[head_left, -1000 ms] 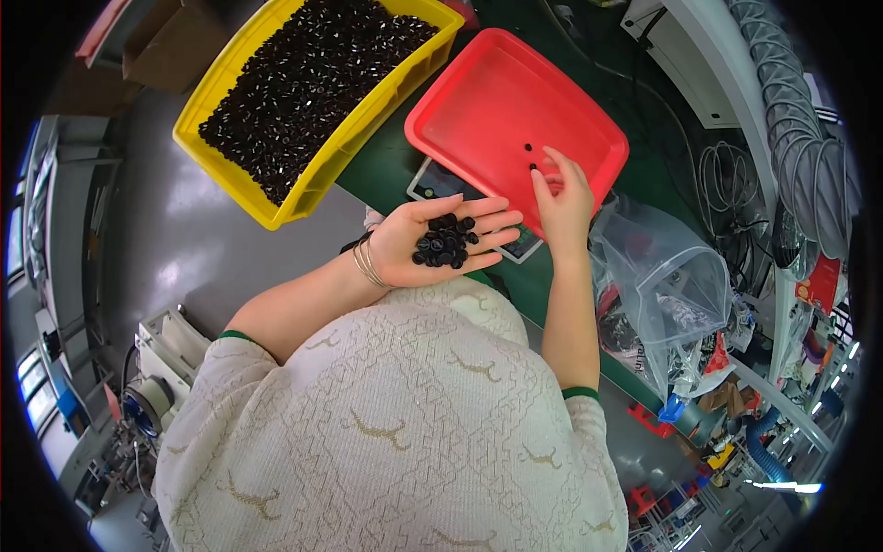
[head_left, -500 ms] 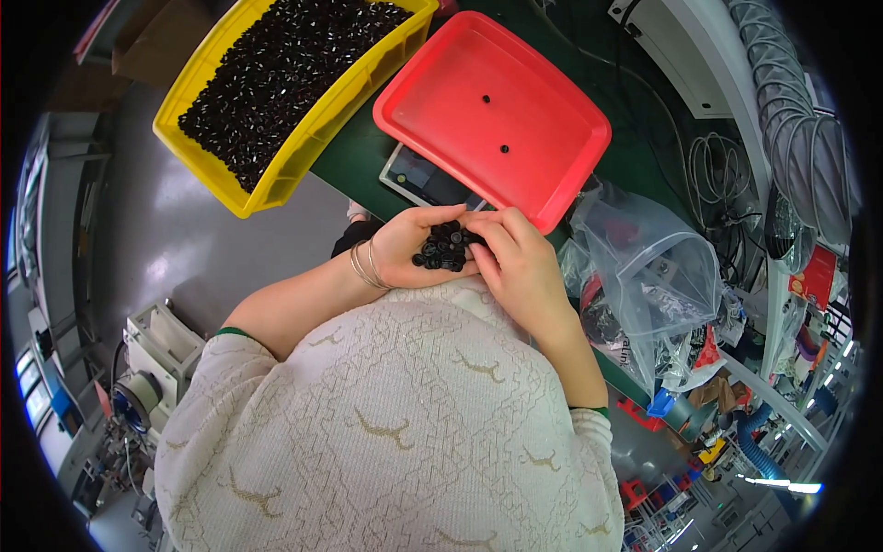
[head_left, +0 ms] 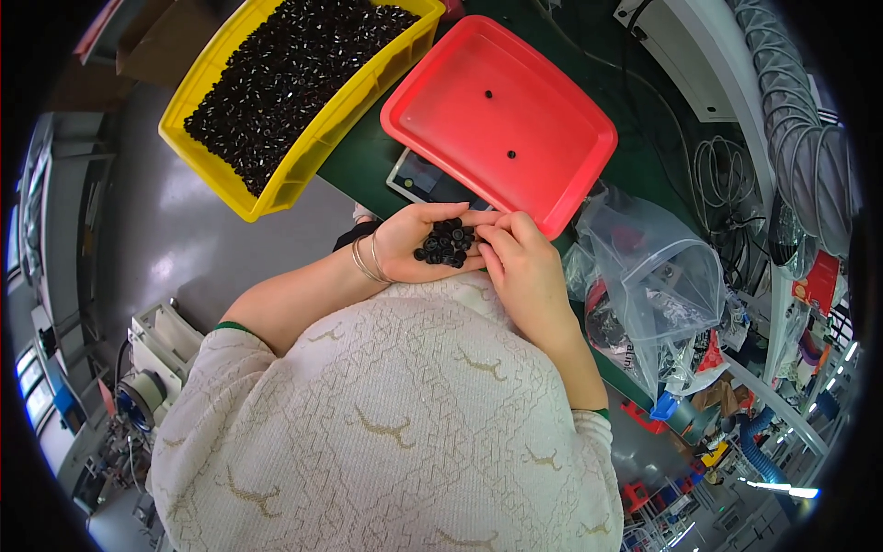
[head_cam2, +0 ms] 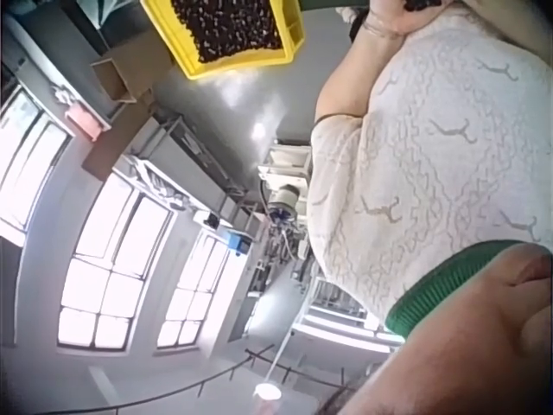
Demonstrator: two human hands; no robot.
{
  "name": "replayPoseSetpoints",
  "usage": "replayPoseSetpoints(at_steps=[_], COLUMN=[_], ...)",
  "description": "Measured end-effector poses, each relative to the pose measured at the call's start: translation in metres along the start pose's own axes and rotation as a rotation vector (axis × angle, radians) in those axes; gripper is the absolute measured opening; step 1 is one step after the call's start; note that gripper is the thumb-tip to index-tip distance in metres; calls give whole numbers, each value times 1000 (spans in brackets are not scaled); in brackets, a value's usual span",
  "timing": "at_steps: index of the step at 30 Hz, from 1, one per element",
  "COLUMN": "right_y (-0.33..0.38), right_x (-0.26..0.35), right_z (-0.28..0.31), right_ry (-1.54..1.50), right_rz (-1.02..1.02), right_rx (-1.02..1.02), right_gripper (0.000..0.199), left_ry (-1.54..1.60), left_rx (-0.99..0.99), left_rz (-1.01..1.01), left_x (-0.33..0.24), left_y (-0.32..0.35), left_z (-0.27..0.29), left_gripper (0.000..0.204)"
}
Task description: Weighing small black electronic components on a digital scale and sorting them into plastic bags.
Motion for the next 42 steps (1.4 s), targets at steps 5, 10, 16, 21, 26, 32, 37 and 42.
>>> replayPoseSetpoints(at_steps=[5,10,16,21,26,32,37,42], right_y=[-6,-14,-45,-66,-59,-36,-31,-26], right_x=[0,-10,-96,-116,-50,-8,-5,-8], right_z=[0,-3,-9,-22,7,-12,-13,-19], right_ry=[11,-137,-507,-61,-27,-181,-20,-4], right_rz=[-6,-32,-293,-234,44,204,206,197], right_rx=[-48,-100,-214,-106,-167,92,49,20], right_gripper=[14,12,16,18,19,24,23,20], left_ry=[-1,48,56,44,43,115,99,79], left_rx=[-92,-61,-64,-38,-50,-80,-144,-141], left_rz=[-19,-62,-145,-150,-179,-152,-90,-73], left_x=[-8,-18,-31,-26,-25,-17,-13,-10], left_y=[-1,2,6,8,11,8,7,6], left_z=[8,9,10,10,15,27,32,28], left_gripper=[41,41,48,48,46,33,31,31])
Point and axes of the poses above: each hand's wrist, its own y-axis away from the middle knuckle, its own z-axis out of the back of the hand, x = y × z, the point moved 6 cm from there along -y, towards the middle knuckle, and after that the axes turned 4 degrees about x, right-handed, at the moved point
